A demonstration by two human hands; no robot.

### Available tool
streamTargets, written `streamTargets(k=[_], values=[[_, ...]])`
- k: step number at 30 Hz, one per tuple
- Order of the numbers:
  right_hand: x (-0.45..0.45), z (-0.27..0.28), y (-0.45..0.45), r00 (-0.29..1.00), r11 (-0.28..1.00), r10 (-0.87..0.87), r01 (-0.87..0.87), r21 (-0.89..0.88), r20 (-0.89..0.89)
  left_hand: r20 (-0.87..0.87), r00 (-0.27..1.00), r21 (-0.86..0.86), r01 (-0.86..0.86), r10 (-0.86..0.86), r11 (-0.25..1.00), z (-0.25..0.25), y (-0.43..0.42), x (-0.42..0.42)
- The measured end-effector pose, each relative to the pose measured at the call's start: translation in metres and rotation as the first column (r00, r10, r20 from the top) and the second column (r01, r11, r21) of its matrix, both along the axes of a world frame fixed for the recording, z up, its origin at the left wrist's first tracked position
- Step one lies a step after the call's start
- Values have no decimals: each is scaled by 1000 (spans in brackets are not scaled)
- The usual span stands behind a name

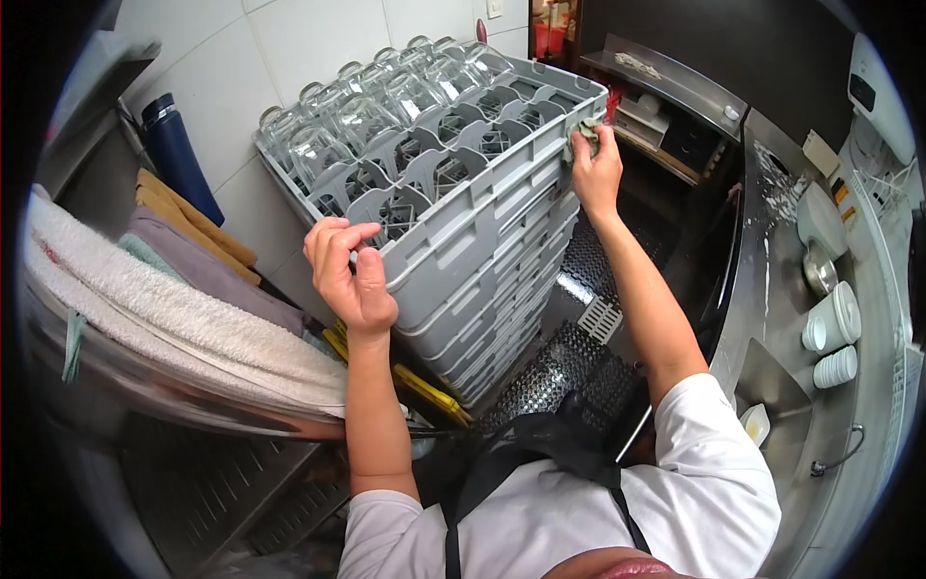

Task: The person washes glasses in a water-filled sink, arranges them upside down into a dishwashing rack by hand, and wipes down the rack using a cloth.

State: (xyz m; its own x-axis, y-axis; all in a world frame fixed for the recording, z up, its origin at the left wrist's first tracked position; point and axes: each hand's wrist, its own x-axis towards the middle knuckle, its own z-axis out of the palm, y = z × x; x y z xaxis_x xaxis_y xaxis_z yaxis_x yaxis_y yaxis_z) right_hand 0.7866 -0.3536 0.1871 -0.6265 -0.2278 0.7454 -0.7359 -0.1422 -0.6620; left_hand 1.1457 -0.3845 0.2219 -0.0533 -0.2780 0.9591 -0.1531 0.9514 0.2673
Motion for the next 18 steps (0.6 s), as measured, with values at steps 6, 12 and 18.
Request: streamTargets(k=[6, 12, 18], values=[[-36, -4, -14, 941, 996, -13, 42, -77, 337, -40, 999, -2, 19, -19, 1000, 0, -1, 0], [51, -65, 10, 979, 982, 190, -189, -20, 71, -83, 996, 61, 43, -38, 997, 0, 0, -2], [48, -74, 8, 992, 992, 124, -124, 12, -33, -44, 998, 73, 52, -49, 996, -8, -2, -2]])
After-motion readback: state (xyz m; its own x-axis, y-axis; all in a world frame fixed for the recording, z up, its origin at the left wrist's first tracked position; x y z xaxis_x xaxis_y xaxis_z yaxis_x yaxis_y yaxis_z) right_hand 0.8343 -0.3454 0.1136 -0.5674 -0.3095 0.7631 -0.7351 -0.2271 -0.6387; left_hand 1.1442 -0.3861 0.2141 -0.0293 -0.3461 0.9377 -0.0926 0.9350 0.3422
